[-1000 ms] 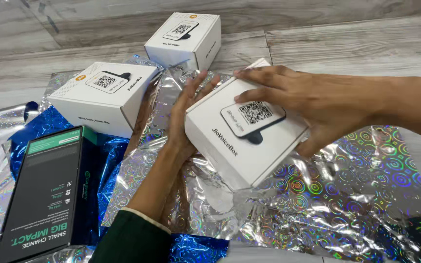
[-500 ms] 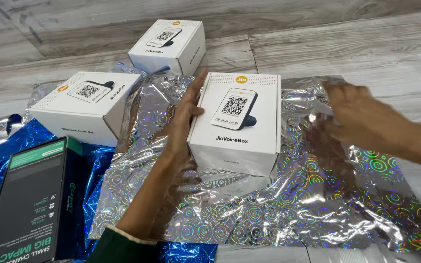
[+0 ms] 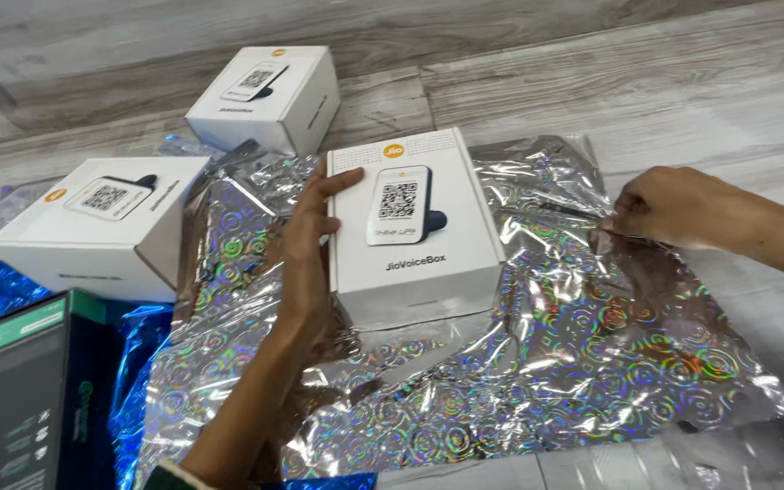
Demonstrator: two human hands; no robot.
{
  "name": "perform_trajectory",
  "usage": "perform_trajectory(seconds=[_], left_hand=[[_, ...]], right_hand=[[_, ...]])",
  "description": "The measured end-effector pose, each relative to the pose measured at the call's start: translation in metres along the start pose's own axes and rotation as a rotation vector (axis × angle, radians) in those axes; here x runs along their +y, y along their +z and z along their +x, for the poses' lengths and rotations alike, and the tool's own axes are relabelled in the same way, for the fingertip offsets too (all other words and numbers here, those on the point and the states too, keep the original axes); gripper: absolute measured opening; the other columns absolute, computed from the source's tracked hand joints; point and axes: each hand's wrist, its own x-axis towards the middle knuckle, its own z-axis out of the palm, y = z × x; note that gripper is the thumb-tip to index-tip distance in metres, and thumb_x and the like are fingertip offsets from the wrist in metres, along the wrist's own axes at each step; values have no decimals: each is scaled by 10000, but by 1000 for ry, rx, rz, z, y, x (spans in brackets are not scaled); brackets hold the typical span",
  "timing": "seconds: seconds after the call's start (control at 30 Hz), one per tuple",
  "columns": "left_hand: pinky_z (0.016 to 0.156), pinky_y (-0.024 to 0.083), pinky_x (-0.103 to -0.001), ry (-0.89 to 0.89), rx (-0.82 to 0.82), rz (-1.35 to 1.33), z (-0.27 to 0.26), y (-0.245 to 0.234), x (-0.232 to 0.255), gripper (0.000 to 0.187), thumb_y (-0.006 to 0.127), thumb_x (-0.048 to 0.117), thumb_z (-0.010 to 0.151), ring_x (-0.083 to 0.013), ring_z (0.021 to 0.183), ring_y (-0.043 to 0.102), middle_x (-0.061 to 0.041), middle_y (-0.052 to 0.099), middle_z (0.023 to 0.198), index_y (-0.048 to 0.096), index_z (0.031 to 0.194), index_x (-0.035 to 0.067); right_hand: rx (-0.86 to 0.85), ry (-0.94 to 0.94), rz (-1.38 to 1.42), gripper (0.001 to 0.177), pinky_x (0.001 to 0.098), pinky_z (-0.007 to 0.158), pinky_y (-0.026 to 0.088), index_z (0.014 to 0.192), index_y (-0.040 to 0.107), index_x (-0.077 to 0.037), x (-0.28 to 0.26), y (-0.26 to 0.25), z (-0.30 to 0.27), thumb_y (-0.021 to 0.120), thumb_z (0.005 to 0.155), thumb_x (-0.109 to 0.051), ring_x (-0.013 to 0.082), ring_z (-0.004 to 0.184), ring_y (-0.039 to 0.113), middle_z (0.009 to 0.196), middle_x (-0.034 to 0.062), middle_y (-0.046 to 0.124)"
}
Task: The person wraps a small white box with blue metallic wrapping paper. They fold the paper around the box, tuck the ends, and secure the package with clear tape. The person then adds crumpled silver tissue paper inside the wrapped box before closing it.
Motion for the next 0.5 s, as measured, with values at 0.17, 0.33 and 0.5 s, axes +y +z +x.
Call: perform_trajectory(seconds=[0.17, 0.33, 0.5], left_hand=[[1244, 239, -384, -48, -2, -42, -5, 5, -2, 572, 350, 198, 877, -305, 1540, 329, -161, 405, 1621, 598, 1379, 79], [1242, 217, -368, -15, -9, 0, -7, 6, 2, 568, 347, 203, 900, -270, 1522, 342, -151, 471, 1570, 578, 1397, 58], [1253, 234, -386, 9, -48, 36, -5, 2, 6, 568, 344, 223, 917, -315, 1512, 380, -180, 495, 1548, 576, 1405, 48]], right_hand=[[44, -39, 482, 473, 474, 648, 518, 1145, 648, 32, 9, 1, -9, 652, 968, -406, 282, 746, 630, 863, 182, 719], [-2, -3, 1088, 592, 287, 624, 496, 1380, 496, -26, -5, -11, -12, 726, 850, -154, 142, 701, 636, 868, 72, 701], [80, -289, 1164, 748, 202, 707, 562, 1515, 380, -73, -40, -42, -15, 662, 826, 4, 117, 807, 727, 920, 106, 721]])
